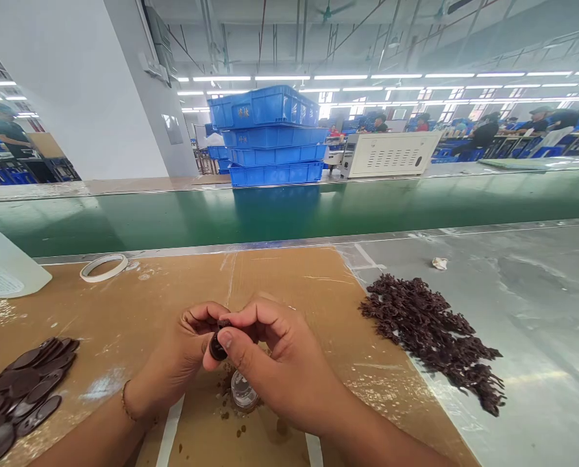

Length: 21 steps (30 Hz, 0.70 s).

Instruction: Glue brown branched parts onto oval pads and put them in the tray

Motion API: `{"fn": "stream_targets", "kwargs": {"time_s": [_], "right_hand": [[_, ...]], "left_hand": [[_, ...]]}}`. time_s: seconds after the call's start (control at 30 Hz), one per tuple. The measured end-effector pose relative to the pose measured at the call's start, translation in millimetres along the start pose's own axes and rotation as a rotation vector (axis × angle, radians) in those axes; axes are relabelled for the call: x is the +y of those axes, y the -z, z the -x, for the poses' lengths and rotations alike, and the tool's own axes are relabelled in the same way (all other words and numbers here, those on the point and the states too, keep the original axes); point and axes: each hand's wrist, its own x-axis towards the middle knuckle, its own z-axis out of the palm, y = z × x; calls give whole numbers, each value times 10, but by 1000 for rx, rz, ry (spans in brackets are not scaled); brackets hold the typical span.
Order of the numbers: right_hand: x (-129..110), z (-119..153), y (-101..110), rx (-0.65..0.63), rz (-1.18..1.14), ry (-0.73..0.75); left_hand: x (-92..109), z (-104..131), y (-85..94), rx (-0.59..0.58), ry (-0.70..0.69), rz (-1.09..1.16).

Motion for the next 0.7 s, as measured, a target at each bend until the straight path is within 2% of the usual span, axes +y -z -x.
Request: {"fn": "stream_targets", "kwargs": {"time_s": [0.23,0.4,0.57,0.7], "right_hand": [[-2,-6,10,10,-61,-24],[-34,-49,6,46,-155,-110],[-81,-86,3,145,-95,-119],[-86,-74,28,149,-107,-99]], "left_hand": [[-9,9,40,-23,-15,-21],[12,10,15,-5,26,-40],[28,19,26,-34,22,-74],[37,21,44,-71,52,-76]]}}
